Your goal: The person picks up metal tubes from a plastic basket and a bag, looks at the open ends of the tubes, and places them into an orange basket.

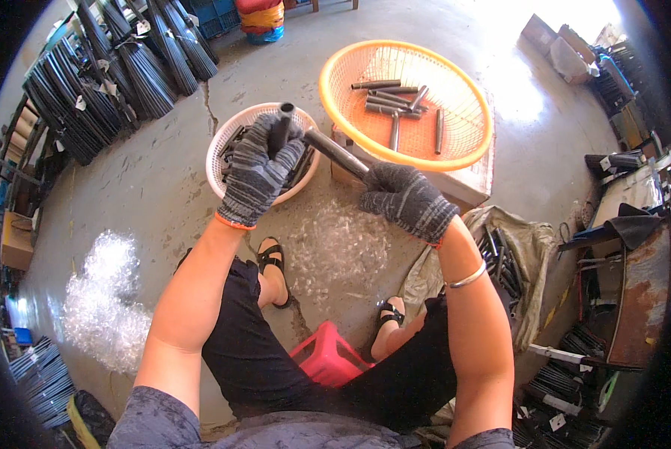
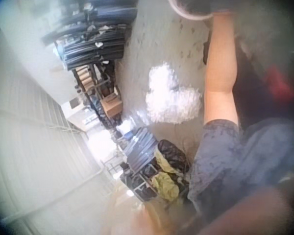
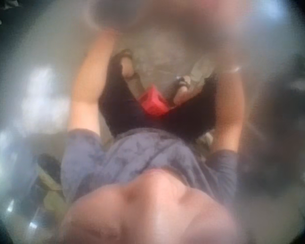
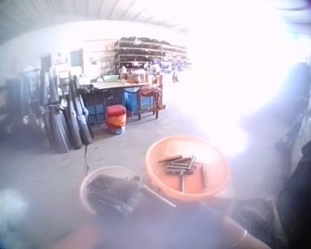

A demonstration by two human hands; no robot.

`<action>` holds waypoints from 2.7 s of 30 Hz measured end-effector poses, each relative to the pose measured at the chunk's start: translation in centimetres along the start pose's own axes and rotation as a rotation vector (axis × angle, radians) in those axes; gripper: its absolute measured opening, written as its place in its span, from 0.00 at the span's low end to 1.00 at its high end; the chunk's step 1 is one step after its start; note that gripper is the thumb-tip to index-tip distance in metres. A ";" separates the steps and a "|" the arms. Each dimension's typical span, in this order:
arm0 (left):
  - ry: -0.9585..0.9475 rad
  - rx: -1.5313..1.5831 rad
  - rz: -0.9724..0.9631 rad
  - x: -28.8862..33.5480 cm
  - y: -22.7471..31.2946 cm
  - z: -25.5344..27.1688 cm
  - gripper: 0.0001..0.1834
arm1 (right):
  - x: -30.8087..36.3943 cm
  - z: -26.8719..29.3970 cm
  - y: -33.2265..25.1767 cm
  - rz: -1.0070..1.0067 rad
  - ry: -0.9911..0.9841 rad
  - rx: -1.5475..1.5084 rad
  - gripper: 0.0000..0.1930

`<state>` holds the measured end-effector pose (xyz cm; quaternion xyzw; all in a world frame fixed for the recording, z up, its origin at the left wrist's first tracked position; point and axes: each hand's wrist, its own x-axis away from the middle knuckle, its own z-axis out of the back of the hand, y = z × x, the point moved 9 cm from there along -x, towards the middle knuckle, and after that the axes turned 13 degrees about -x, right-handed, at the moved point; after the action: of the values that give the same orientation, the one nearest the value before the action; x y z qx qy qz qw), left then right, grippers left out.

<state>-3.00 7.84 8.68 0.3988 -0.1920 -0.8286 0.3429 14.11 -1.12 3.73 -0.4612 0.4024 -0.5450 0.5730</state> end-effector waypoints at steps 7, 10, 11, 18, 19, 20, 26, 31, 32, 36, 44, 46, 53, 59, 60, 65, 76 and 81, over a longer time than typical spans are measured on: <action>-0.676 0.035 -0.139 3.0 1.6 -7.3 0.19 | 0.1 -2.8 -3.7 0.343 -0.128 0.451 0.06; -0.684 0.233 -0.009 3.4 0.5 -8.5 0.21 | 0.5 -2.2 -4.9 0.350 -0.126 0.284 0.07; -0.632 0.362 0.049 3.0 0.4 -8.4 0.22 | 0.7 -1.4 -5.8 0.399 -0.066 0.118 0.07; -0.629 0.599 0.405 2.5 1.2 -7.8 0.18 | 0.9 4.6 -3.0 0.107 0.338 -0.287 0.06; -0.651 0.558 0.416 2.7 1.2 -7.8 0.17 | 0.7 4.3 -3.2 0.139 0.336 -0.250 0.06; -0.645 0.585 0.399 2.6 1.7 -7.9 0.15 | 0.6 4.2 -3.2 0.164 0.338 -0.210 0.06; -0.598 0.675 0.360 2.0 3.1 -7.3 0.11 | 1.1 3.9 -4.4 0.291 0.387 -0.218 0.08; -0.567 0.725 0.353 2.2 2.8 -7.5 0.11 | 1.0 3.5 -4.7 0.355 0.390 -0.113 0.05; -0.567 0.721 0.342 2.2 2.7 -7.6 0.11 | 0.9 3.4 -4.6 0.363 0.400 -0.078 0.05; -0.623 0.581 0.318 2.5 2.2 -7.9 0.12 | 0.7 3.3 -4.3 0.334 0.393 -0.083 0.05; -0.633 0.493 0.226 2.8 2.6 -7.4 0.16 | 0.9 2.9 -4.8 0.456 0.444 -0.088 0.05; -0.689 0.630 0.312 3.3 2.5 -8.1 0.17 | 0.9 2.9 -4.7 0.505 0.452 -0.051 0.05; -0.743 0.652 0.208 2.6 3.6 -7.3 0.18 | 1.3 1.6 -6.6 0.512 0.427 0.154 0.05; -0.896 0.792 0.297 3.6 3.8 -7.9 0.18 | 1.2 2.1 -7.1 0.583 0.449 0.154 0.05; -0.939 0.802 0.307 3.7 3.6 -8.0 0.19 | 1.3 2.3 -7.3 0.576 0.468 0.180 0.05; -0.987 0.974 0.386 4.3 3.3 -8.2 0.19 | 2.0 4.5 -7.3 0.649 0.537 -0.124 0.04; -0.894 0.643 0.380 4.4 1.3 -8.1 0.18 | 2.0 11.1 -1.9 0.249 0.706 -0.177 0.04; -0.905 0.551 0.343 4.8 0.7 -8.5 0.22 | 1.4 7.1 -3.1 0.256 0.457 -0.493 0.03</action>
<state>1.85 3.53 1.34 0.0410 -0.5916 -0.7688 0.2391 20.28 -1.78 8.52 -0.3977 0.6940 -0.4445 0.4032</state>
